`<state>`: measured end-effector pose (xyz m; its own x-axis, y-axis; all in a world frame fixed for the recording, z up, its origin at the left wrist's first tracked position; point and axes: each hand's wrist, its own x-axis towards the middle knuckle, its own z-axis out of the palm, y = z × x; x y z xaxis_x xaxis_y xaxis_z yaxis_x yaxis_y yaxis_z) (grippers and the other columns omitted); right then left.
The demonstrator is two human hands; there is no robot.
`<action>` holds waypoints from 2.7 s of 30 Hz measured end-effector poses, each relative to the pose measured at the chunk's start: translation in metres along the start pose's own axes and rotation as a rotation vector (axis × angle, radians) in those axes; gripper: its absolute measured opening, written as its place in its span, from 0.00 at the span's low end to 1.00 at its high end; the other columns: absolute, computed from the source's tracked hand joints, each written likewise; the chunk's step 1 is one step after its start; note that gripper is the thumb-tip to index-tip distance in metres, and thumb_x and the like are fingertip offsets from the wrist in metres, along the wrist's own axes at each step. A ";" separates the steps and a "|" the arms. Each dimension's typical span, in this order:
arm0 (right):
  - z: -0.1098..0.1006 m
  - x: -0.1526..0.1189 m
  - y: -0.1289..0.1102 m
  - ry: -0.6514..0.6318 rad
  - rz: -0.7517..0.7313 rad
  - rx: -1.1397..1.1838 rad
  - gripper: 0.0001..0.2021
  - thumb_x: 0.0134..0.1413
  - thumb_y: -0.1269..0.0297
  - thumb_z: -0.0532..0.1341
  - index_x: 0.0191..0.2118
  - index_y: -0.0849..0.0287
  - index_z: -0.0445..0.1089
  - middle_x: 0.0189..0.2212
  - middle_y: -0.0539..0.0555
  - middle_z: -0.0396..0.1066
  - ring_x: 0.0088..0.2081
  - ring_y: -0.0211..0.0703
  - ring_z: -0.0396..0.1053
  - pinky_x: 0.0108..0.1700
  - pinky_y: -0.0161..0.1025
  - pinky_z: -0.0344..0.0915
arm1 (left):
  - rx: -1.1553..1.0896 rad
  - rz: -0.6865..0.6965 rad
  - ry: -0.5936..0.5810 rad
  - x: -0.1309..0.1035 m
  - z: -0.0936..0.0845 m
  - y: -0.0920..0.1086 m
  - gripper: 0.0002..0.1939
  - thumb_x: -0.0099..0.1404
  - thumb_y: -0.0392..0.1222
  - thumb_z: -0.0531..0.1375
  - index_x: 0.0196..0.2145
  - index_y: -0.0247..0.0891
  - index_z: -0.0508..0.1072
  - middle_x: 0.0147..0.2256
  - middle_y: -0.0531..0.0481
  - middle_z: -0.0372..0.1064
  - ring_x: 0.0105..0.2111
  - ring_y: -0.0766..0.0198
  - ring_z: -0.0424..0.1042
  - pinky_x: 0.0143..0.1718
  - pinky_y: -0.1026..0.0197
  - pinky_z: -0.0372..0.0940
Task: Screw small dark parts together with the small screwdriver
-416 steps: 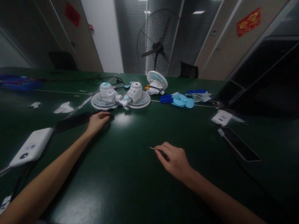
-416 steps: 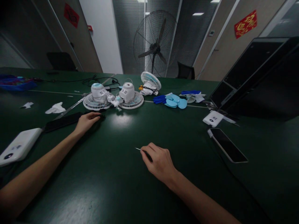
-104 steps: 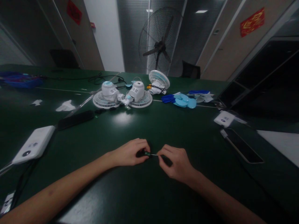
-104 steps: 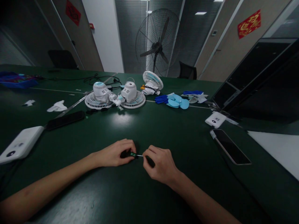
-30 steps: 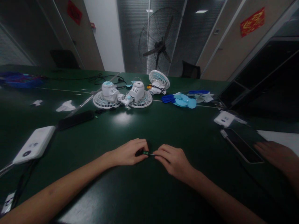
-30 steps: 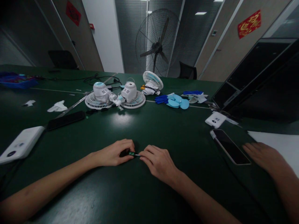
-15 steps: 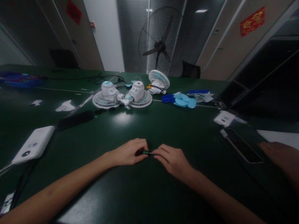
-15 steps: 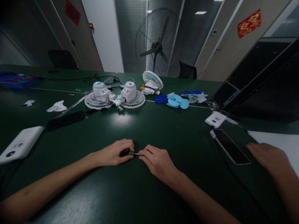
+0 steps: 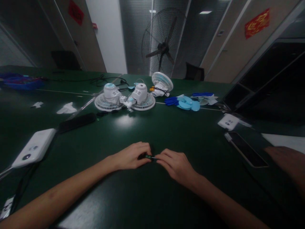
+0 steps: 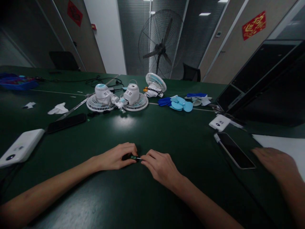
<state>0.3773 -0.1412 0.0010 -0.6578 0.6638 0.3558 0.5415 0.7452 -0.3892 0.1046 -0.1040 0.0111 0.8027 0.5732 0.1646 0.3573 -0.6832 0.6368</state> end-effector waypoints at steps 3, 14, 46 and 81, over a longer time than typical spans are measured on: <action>0.001 0.000 -0.001 0.029 -0.028 -0.051 0.10 0.76 0.66 0.58 0.53 0.57 0.76 0.44 0.56 0.77 0.42 0.45 0.75 0.41 0.40 0.71 | -0.021 0.016 -0.013 0.001 -0.001 0.001 0.06 0.76 0.43 0.62 0.46 0.40 0.71 0.43 0.48 0.71 0.43 0.58 0.71 0.47 0.56 0.61; 0.003 0.001 -0.002 -0.016 -0.044 -0.048 0.11 0.77 0.64 0.56 0.54 0.58 0.75 0.43 0.55 0.78 0.40 0.43 0.76 0.39 0.39 0.72 | 0.006 0.024 -0.019 0.003 0.001 0.005 0.08 0.75 0.47 0.63 0.44 0.41 0.71 0.40 0.50 0.72 0.42 0.58 0.71 0.48 0.54 0.59; -0.003 0.003 0.000 0.189 0.339 -0.037 0.10 0.72 0.65 0.56 0.46 0.56 0.76 0.38 0.55 0.76 0.32 0.42 0.74 0.32 0.36 0.71 | 0.074 0.129 -0.030 0.002 -0.002 0.009 0.10 0.74 0.42 0.64 0.51 0.43 0.75 0.58 0.43 0.71 0.57 0.51 0.68 0.60 0.47 0.63; -0.009 0.003 -0.005 0.072 0.406 0.001 0.08 0.70 0.69 0.61 0.48 0.56 0.77 0.42 0.52 0.77 0.36 0.40 0.76 0.36 0.34 0.74 | 0.569 -0.401 0.556 -0.069 -0.105 -0.140 0.20 0.77 0.48 0.53 0.55 0.40 0.79 0.54 0.39 0.76 0.54 0.44 0.71 0.57 0.44 0.66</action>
<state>0.3780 -0.1423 0.0117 -0.3520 0.9069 0.2317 0.7492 0.4213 -0.5110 -0.0512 -0.0005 -0.0103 0.2711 0.8532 0.4455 0.8636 -0.4200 0.2789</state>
